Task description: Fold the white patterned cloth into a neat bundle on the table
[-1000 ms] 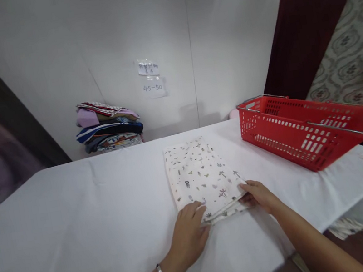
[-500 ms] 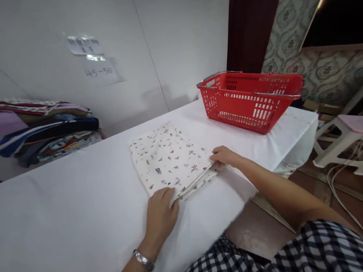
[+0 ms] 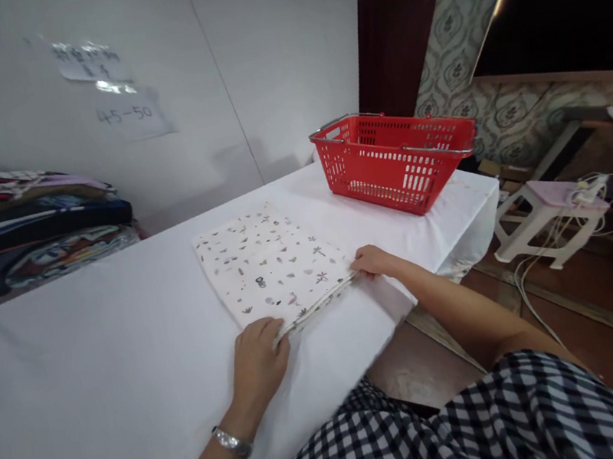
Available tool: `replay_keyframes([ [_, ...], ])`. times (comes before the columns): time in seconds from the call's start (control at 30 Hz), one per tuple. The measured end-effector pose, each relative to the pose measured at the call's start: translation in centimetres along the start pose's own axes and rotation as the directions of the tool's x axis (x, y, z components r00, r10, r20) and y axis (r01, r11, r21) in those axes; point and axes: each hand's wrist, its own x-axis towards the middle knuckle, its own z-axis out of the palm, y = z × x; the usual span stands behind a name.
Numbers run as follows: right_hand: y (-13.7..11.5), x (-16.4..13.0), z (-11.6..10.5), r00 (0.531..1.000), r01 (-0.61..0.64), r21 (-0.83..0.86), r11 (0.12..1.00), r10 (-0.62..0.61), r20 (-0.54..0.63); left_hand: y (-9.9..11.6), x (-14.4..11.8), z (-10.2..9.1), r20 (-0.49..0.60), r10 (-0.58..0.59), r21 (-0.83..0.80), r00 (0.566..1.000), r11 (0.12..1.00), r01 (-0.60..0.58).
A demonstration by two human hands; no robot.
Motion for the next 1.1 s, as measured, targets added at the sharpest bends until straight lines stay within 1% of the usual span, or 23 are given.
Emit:
replay_keyframes([
  [0.13,0.0,0.0,-0.2,1.0,-0.003,-0.109,0.994,0.001,-0.022,-0.1,-0.1,-0.1,-0.006,0.007,-0.01,1.0,1.0,-0.007],
  [0.17,-0.1,0.0,-0.2,1.0,-0.003,-0.169,0.986,-0.002,-0.03,-0.2,-0.1,-0.1,-0.01,0.011,-0.012,1.0,1.0,-0.011],
  [0.27,-0.5,-0.1,-0.3,0.998,-0.007,-0.414,0.91,-0.022,-0.066,-0.3,-0.3,0.0,-0.025,0.02,-0.008,0.999,1.0,-0.02],
  [0.33,-0.7,-0.1,-0.3,0.996,-0.007,-0.507,0.862,-0.04,-0.081,-0.4,-0.4,0.1,-0.041,0.025,0.002,0.999,1.0,-0.025],
  [0.5,-0.8,0.0,0.1,0.994,0.007,-0.478,0.879,-0.056,-0.089,-0.5,-0.5,0.3,-0.075,0.039,0.033,0.996,0.999,-0.037],
  [0.57,-0.6,-0.1,0.3,0.995,0.01,-0.443,0.897,-0.053,-0.085,-0.4,-0.6,0.3,-0.077,0.042,0.046,0.996,0.998,-0.039],
  [0.63,-0.3,-0.2,0.3,0.997,0.007,-0.341,0.94,-0.033,-0.071,-0.4,-0.7,0.1,-0.081,0.039,0.053,0.996,0.998,-0.035],
  [0.7,-0.1,-0.3,0.3,0.999,-0.024,-0.111,0.994,0.02,-0.032,-0.4,-0.8,0.0,-0.084,0.032,0.047,0.996,0.998,-0.028],
  [0.73,0.0,-0.3,0.2,0.999,-0.049,0.03,0.998,0.049,-0.001,-0.4,-0.8,0.0,-0.085,0.026,0.042,0.996,0.999,-0.023],
  [0.8,0.1,-0.4,0.1,0.995,-0.089,0.268,0.959,0.077,0.056,-0.4,-0.9,0.0,-0.084,0.015,0.033,0.996,0.999,-0.012],
  [0.83,0.2,-0.5,0.0,0.995,-0.087,0.338,0.937,0.069,0.068,-0.5,-1.0,-0.1,-0.082,0.007,0.03,0.997,1.0,-0.005],
  [0.93,0.2,-0.5,-0.2,0.999,-0.03,0.465,0.885,0.011,0.043,-0.4,-1.2,-0.1,-0.073,-0.024,0.018,0.997,1.0,0.026],
  [1.1,-0.1,-0.5,-0.4,0.999,0.01,0.505,0.863,-0.025,0.023,-0.2,-1.3,-0.3,-0.083,-0.057,-0.015,0.995,0.998,0.056],
])
